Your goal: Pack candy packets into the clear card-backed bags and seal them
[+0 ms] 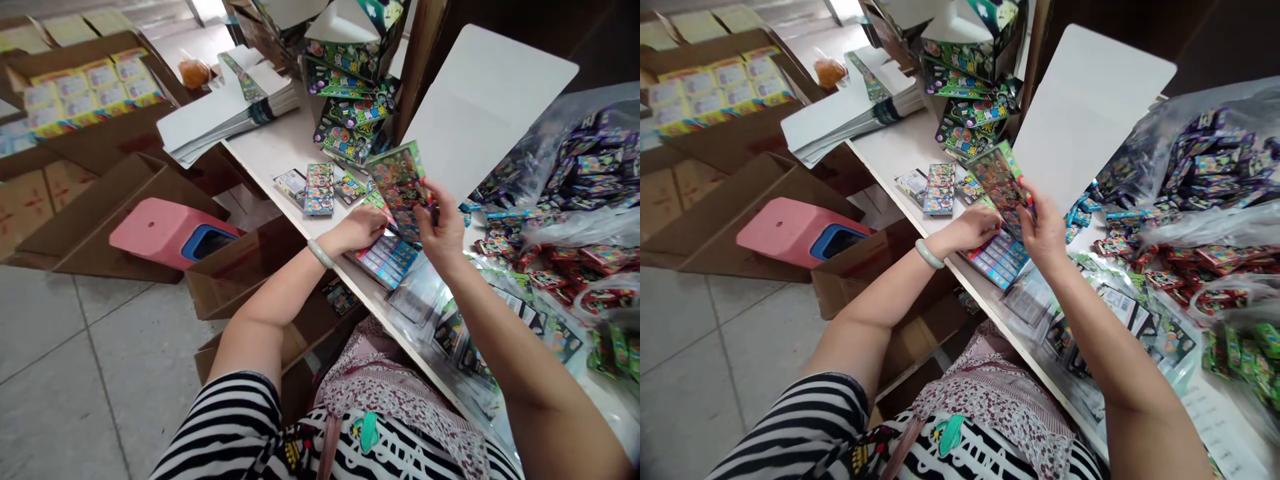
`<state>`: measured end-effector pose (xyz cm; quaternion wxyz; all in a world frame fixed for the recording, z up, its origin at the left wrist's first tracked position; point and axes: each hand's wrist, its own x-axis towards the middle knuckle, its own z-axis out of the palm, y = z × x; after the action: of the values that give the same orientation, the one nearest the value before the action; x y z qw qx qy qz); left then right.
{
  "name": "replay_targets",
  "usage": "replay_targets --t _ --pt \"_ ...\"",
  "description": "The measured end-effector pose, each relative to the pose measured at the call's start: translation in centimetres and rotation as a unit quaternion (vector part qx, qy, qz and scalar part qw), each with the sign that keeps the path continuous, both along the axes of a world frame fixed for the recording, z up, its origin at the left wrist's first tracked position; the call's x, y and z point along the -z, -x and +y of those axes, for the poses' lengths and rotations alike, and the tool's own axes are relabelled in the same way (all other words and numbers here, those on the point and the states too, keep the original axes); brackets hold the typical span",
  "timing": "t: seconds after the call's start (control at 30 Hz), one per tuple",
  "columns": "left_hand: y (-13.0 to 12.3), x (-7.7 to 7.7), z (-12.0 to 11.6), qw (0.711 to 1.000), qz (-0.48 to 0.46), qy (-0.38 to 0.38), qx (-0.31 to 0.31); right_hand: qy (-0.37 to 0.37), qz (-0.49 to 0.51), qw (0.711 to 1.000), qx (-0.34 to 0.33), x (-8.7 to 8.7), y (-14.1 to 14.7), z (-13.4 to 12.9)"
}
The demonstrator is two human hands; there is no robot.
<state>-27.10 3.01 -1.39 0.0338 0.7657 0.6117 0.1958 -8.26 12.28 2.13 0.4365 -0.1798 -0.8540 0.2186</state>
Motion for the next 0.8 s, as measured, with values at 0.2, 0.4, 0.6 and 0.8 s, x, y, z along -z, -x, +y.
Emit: replay_targets --t 0.2,0.4,0.6,0.8 --pt "0.2 0.6 -0.6 0.998 -0.066 -0.008 -0.007 -0.035 -0.102 0.994 -0.005 1.4 0.0 0.0" --pt "3.4 0.9 -1.6 0.924 -0.304 -0.091 -0.214 -0.062 -0.25 0.966 -0.02 1.5 0.4 -0.2" --pt "4.9 0.4 0.5 0.894 -0.395 -0.039 -0.21 -0.106 -0.336 0.936 -0.013 2.0 3.0 -1.1" --pt "5.2 0.7 2.0 0.875 -0.432 -0.014 -0.217 -0.123 -0.335 0.934 -0.015 2.2 3.3 -0.2"
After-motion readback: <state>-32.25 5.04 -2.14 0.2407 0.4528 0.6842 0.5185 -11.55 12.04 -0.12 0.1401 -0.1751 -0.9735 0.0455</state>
